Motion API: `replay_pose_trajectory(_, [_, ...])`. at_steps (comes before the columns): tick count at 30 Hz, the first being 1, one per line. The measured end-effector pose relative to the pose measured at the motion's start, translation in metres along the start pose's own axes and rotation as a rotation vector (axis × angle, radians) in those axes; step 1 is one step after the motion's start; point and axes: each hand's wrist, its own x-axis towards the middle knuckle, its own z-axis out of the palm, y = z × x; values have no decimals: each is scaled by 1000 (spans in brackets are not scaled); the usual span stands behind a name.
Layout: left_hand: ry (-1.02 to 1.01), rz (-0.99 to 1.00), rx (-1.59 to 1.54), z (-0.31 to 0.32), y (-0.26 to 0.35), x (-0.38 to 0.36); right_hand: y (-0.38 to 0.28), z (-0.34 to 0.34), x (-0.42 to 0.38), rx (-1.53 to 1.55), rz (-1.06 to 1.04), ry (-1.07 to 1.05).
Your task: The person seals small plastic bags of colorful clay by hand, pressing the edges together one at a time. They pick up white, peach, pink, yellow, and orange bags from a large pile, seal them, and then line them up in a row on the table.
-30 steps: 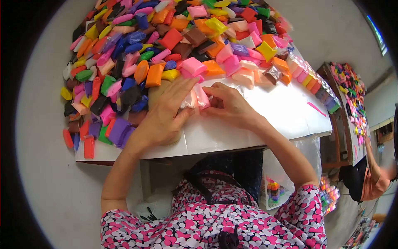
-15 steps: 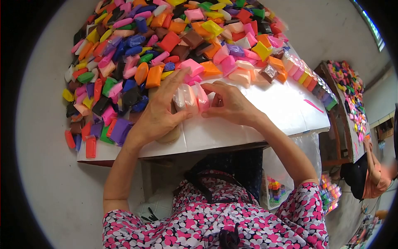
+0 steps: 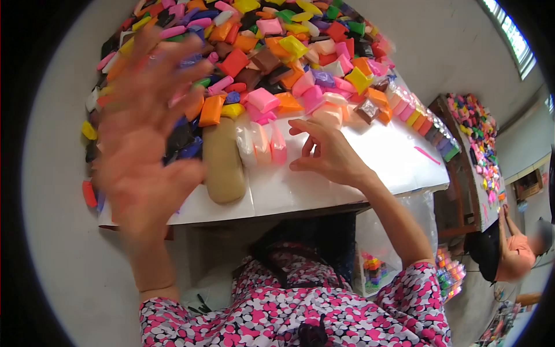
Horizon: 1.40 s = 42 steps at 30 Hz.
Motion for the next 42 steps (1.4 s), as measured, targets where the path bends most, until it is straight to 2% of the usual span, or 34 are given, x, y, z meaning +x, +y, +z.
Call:
replay_pose_trajectory(3, [-81,276,-126,-5,38,17,1,-8,-3,2,-23,73])
replay_pose_trajectory(5, [-154,385,-216,-5,56,27,5,-8,-1,16,-7,90])
replay_pose_trajectory(9, [-258,512,-347,-1,74,42,2,-9,6,50,19,88])
replay_pose_trajectory(14, [-295,597,-432,1,80,45,1,-5,19,34,1,97])
replay_pose_trajectory(21, [-305,631,-476,-3,81,46,-6,-6,43,-156,7,130])
replay_pose_trajectory(27, [-311,647,-489,-5,84,50,1,-3,61,-263,-95,165])
replay_pose_trajectory(34, [-323,621,-467,-10,88,64,26,10,79,-232,-116,198])
replay_pose_trajectory(37, [-335,602,-442,-8,87,74,31,10,85,-320,-169,250])
replay_pose_trajectory(42, [-207,486,-362,-19,85,71,24,9,95,-260,-105,226])
